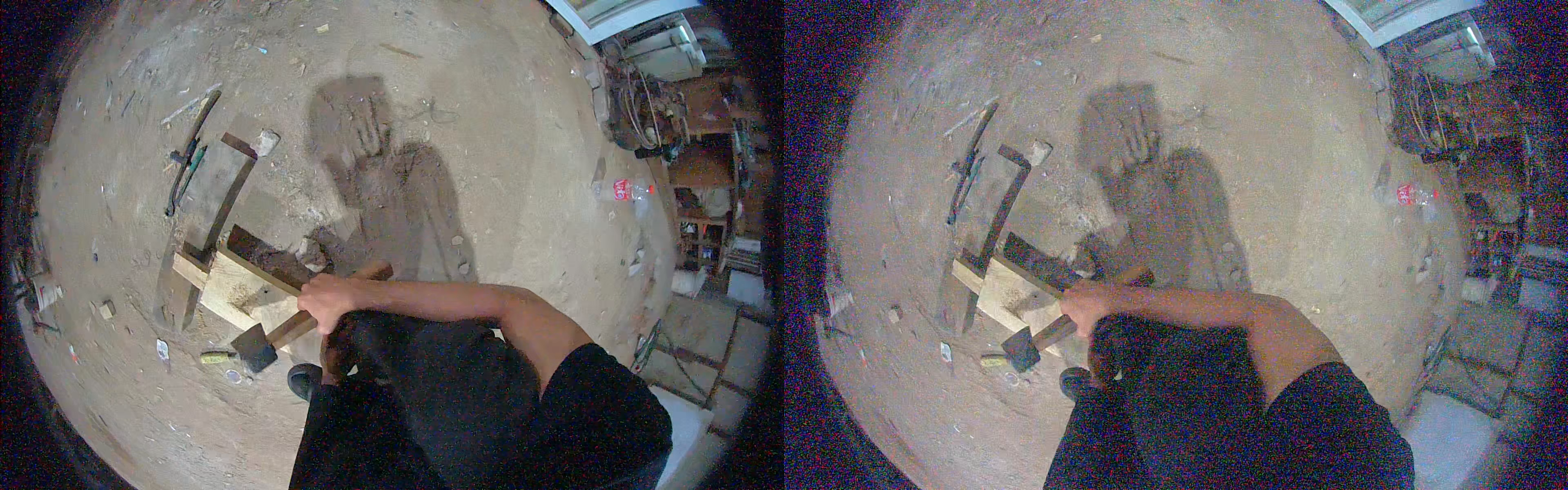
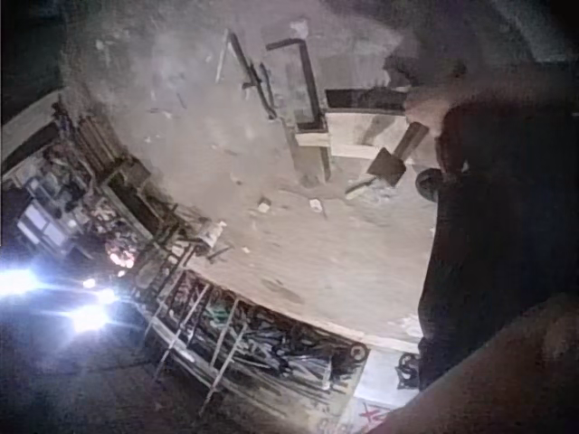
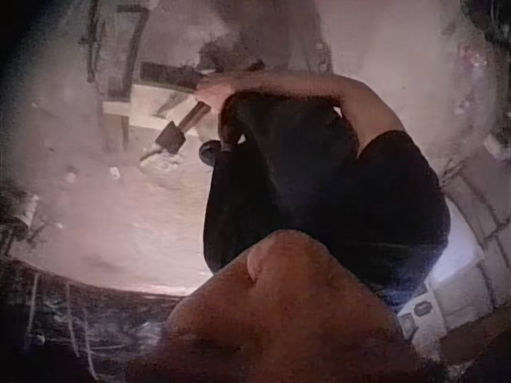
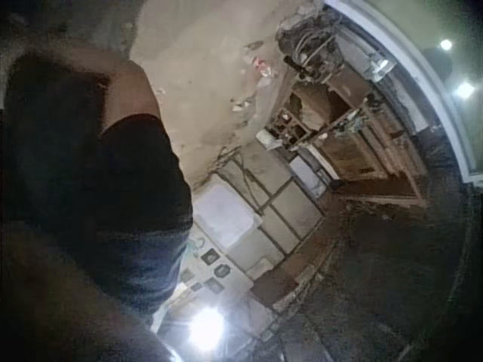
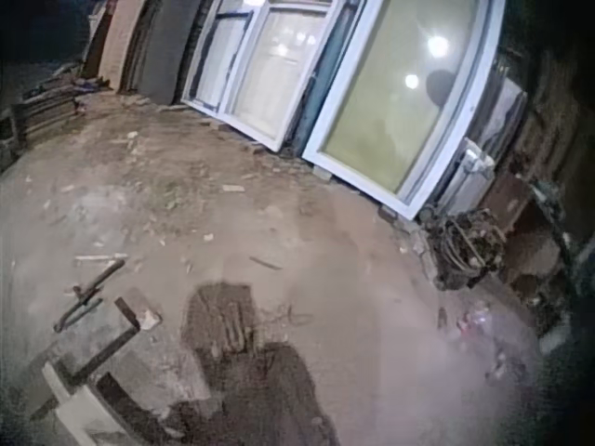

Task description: The person strikes a metal chisel with an axe to remove wood from a rectangular slot in a wooden beam.

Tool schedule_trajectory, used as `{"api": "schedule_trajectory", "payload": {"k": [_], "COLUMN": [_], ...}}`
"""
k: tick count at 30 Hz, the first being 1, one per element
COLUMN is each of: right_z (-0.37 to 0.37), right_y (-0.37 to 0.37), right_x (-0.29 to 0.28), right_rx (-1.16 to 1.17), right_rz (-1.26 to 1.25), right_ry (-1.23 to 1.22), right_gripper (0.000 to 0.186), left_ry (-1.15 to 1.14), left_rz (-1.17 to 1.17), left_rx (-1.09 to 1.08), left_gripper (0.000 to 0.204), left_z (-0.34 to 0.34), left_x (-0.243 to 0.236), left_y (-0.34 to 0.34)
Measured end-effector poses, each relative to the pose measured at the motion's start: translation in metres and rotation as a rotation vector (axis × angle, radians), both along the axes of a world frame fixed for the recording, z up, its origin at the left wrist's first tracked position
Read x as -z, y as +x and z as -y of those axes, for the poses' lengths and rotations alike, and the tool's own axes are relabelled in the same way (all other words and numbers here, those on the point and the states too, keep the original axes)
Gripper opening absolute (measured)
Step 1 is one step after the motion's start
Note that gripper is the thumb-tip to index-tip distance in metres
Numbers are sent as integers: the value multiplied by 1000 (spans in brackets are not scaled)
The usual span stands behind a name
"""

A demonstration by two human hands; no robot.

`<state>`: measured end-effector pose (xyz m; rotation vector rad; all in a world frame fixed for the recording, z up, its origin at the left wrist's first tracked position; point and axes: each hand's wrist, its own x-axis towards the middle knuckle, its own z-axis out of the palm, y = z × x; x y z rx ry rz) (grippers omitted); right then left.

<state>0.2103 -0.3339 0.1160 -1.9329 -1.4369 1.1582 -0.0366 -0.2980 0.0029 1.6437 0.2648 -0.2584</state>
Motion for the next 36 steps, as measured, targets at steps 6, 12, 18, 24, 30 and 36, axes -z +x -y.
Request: {"api": "schedule_trajectory", "payload": {"k": [6, 12, 18, 24, 30, 36], "right_z": [3, -1, 2, 7, -5, -19], "right_y": [-2, 11, 15, 22, 37, 35], "right_x": [16, 15, 31, 38, -20, 1], "right_rx": [-1, -139, -136, -54, -146, -125], "right_rz": [21, 114, -17, -185, -134, -73], "right_ry": [-111, -31, -82, -91, -54, -330], "right_gripper": [31, 31, 38, 43, 43, 43], "left_ry": [569, 230, 431, 612, -29, 314], "left_rz": [152, -49, 241, 356, -272, 144], "left_rx": [229, -32, 25, 29, -166, 4], "left_gripper": [70, 67, 49, 39, 39, 44], "left_z": [-8, -4, -2, -5, -2, -4], "left_x": [31, 5, -29, -57, -56, -46], "left_y": [-21, -1, 27, 40, 46, 36]}}
